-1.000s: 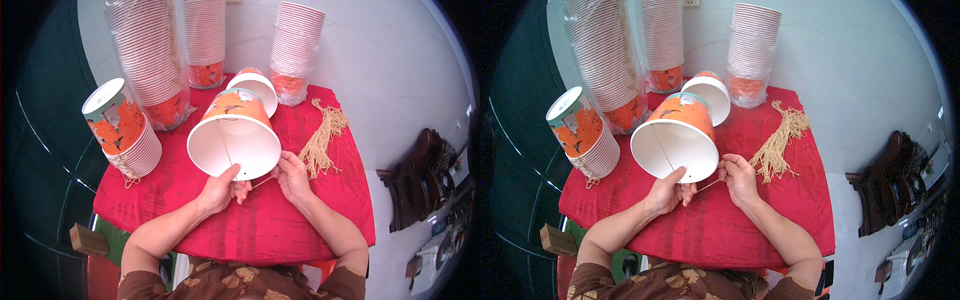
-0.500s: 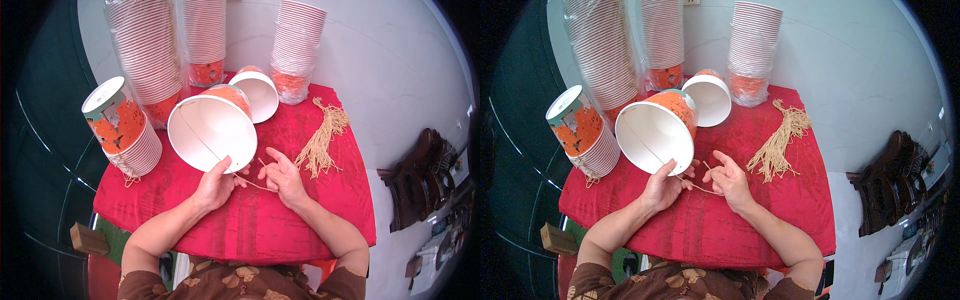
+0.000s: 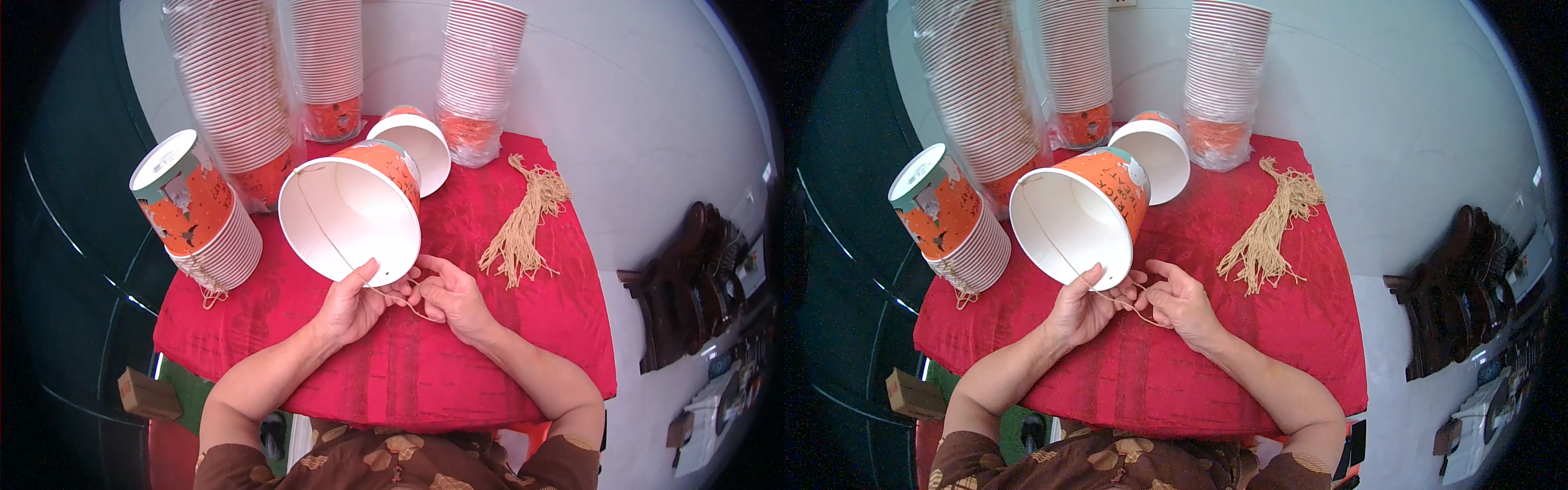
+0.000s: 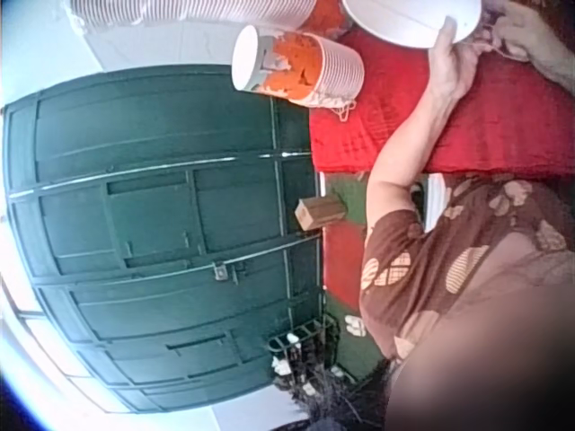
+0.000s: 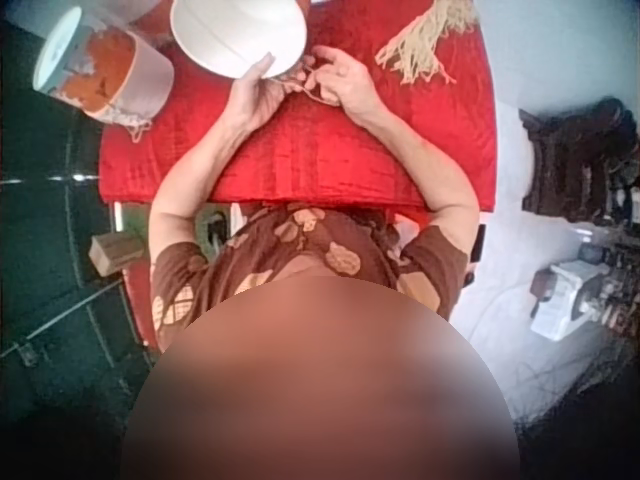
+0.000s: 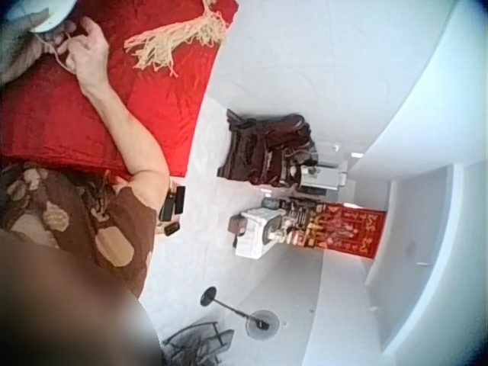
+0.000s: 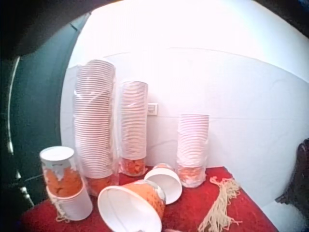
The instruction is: Attaching elastic strings to paper cups by threading them through pre-made holes to create party hats.
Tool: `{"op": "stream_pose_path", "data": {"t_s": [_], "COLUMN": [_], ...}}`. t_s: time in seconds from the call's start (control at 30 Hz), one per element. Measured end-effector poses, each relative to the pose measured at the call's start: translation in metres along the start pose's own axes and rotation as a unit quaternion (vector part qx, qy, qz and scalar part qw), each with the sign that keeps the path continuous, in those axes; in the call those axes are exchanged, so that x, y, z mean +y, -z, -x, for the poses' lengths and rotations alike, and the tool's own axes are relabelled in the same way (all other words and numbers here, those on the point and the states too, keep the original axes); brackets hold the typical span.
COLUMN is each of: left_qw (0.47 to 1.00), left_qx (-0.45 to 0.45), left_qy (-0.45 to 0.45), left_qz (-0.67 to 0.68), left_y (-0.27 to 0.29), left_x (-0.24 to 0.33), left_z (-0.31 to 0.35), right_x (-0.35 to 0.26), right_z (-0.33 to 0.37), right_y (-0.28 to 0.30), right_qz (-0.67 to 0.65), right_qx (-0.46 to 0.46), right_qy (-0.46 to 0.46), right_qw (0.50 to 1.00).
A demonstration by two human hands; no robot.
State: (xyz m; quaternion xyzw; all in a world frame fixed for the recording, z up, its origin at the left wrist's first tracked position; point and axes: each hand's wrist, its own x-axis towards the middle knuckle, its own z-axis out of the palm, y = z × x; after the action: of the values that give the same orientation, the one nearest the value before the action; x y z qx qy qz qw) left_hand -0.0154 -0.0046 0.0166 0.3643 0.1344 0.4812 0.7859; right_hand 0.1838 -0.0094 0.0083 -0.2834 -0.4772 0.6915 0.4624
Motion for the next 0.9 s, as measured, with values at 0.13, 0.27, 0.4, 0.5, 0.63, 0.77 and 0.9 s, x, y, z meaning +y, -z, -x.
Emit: {"op": "stream_pose_path", "data": {"t_s": [0.13,0.27,0.4,0.5,0.63,0.77,0.9], "left_qw": [1.000,0.999,0.999,0.999,0.999,0.998,0.996], "left_qx": [0.020,0.022,0.032,0.037,0.029,0.060,0.080], "left_qy": [-0.005,-0.005,-0.001,-0.004,-0.005,-0.023,-0.030], "left_qz": [0.017,0.023,0.024,0.028,0.022,0.022,0.002], "left_y": [0.009,0.010,0.008,0.008,0.009,0.010,0.013], "left_x": [-0.004,-0.005,-0.006,-0.006,-0.004,0.001,0.000], "left_z": [0.000,0.000,0.000,0.000,0.000,-0.001,-0.002], "right_x": [0.000,0.004,0.005,0.005,0.006,0.010,0.009], "right_z": [0.000,0.001,0.002,0.002,0.002,0.001,0.003], "right_y": [-0.003,-0.002,-0.003,-0.003,-0.002,0.001,-0.004], "right_qz": [0.009,0.001,0.023,0.032,0.077,0.083,0.092], "right_qx": [0.012,0.030,0.041,0.031,0.030,0.030,0.073], "right_qy": [-0.013,-0.036,-0.044,-0.043,-0.016,0.005,0.043], "right_qw": [1.000,0.999,0.998,0.998,0.996,0.996,0.992]}}
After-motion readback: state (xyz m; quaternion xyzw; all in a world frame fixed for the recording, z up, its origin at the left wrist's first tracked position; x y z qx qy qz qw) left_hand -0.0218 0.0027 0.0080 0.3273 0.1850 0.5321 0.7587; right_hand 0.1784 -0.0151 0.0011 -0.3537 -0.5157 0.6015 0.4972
